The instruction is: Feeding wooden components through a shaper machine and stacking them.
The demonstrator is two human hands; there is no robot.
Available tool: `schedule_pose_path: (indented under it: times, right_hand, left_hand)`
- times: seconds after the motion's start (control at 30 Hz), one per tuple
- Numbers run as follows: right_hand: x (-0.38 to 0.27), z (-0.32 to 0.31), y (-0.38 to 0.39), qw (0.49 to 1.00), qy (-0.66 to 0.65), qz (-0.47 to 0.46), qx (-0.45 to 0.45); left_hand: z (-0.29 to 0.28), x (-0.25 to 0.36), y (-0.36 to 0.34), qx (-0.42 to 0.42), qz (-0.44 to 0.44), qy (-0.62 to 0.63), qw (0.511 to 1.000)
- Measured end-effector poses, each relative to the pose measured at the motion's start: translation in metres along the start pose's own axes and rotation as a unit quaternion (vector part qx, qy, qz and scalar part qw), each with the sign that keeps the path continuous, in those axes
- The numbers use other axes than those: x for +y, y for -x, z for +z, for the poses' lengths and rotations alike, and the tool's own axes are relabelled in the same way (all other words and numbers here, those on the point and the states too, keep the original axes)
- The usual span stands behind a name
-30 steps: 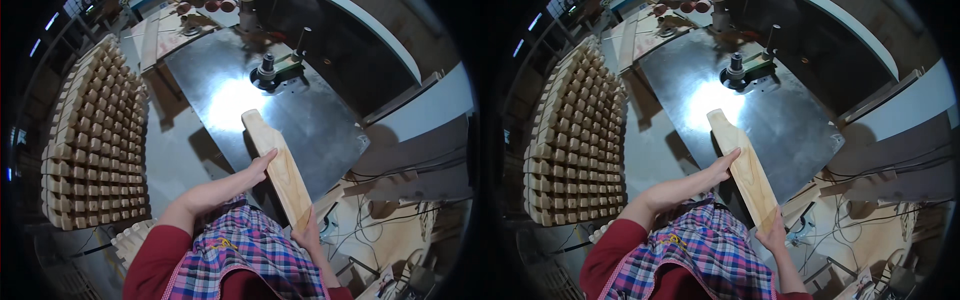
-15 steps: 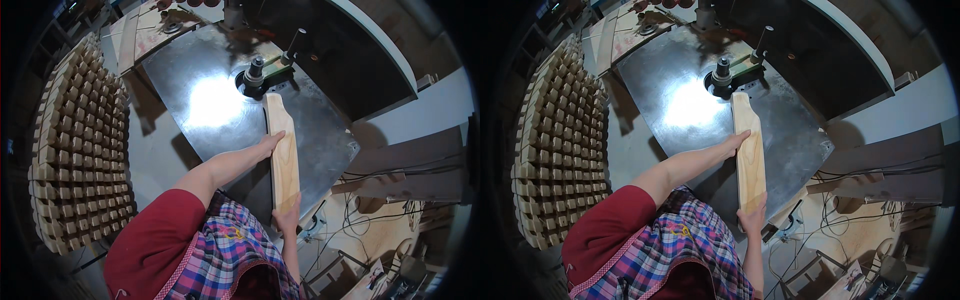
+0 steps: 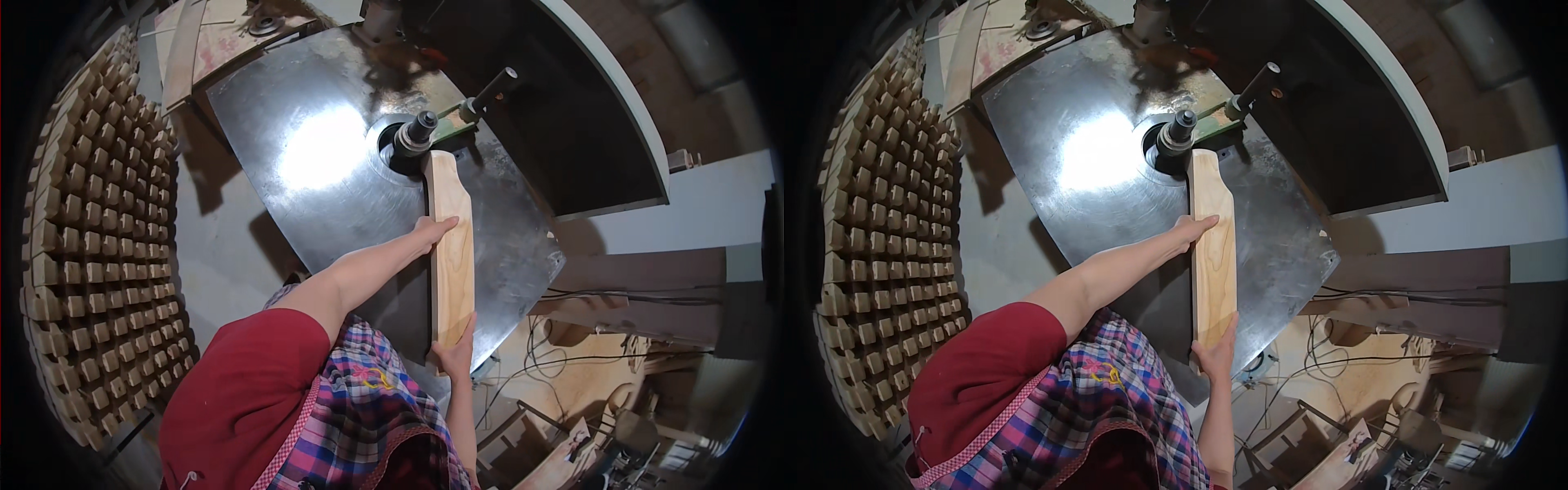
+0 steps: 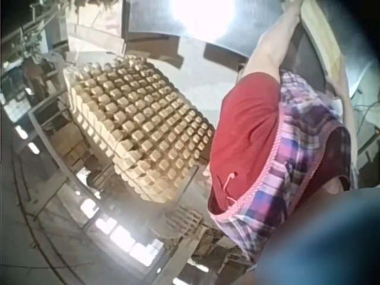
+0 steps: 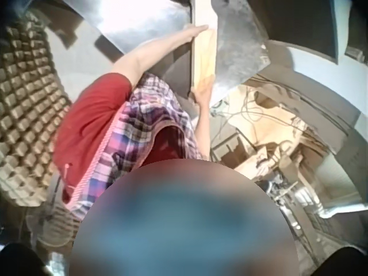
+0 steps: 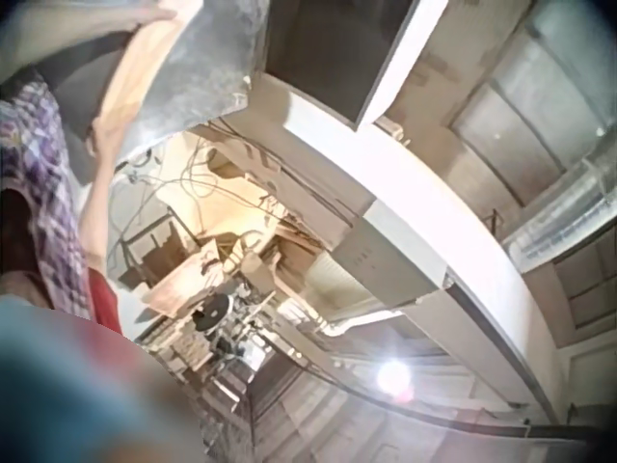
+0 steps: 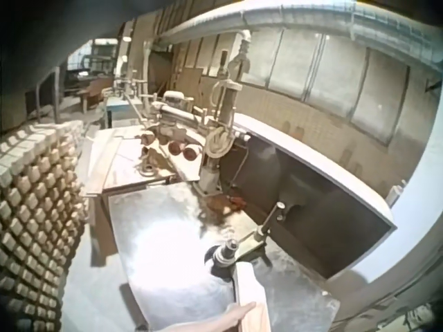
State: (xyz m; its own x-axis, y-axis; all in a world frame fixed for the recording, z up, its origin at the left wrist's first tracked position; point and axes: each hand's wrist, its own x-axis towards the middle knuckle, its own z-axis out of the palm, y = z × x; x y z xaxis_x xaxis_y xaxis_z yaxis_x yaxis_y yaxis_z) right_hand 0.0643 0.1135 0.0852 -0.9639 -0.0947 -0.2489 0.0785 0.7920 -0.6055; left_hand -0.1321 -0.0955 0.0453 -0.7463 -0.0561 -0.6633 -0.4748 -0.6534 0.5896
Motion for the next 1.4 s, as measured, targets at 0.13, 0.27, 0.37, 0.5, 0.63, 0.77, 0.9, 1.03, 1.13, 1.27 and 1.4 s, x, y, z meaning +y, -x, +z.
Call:
schedule_pose_path:
  times: [0.13,0.27,0.37,0.5,0.63,0.77,0.9,1.03,1.13,1.27,1.4]
  right_hand:
    - [-0.001,0.003,0.003,1.000,0.002,0.005,-0.003]
    - [-0.002,0.001,0.006,1.000,-0.003,0.009,-0.015]
    - [-0.001,-0.002,0.008,1.000,-0.008,0.011,-0.024]
    - [0.011,-0.019,0.001,0.998,-0.005,-0.009,-0.057]
    - [0.016,-0.047,-0.028,0.995,-0.001,0.008,-0.100]
    - [0.050,-0.077,-0.074,0.991,-0.021,-0.092,-0.092]
    - [0.061,-0.111,-0.134,0.990,-0.030,-0.077,-0.117]
    - [0.068,-0.124,-0.169,0.989,-0.038,-0.038,-0.137]
    - [0.051,-0.120,-0.179,0.988,-0.012,-0.069,-0.136]
    - [0.039,-0.103,-0.180,0.990,0.022,-0.073,-0.117]
    - [0.031,-0.090,-0.182,0.991,0.061,-0.070,-0.091]
  left_hand:
    - [-0.004,-0.008,-0.004,0.014,0.004,-0.016,1.000]
    - [-0.009,-0.021,-0.003,0.034,0.016,-0.041,0.998]
    - [-0.016,-0.028,-0.003,0.051,0.028,-0.064,0.996]
    - [-0.026,-0.038,0.000,0.072,0.048,-0.097,0.992]
    - [-0.015,-0.049,0.000,0.100,0.073,-0.121,0.985]
    - [0.001,-0.047,-0.009,0.115,0.076,-0.163,0.977]
    - [0.012,-0.035,-0.010,0.076,0.019,-0.213,0.974]
    - [0.018,-0.007,-0.011,-0.060,-0.134,-0.241,0.959]
    - [0.006,0.000,-0.015,-0.067,-0.132,-0.228,0.962]
    - [-0.013,0.015,-0.021,-0.068,-0.141,-0.231,0.960]
    - [-0.022,0.028,-0.029,-0.055,-0.131,-0.231,0.962]
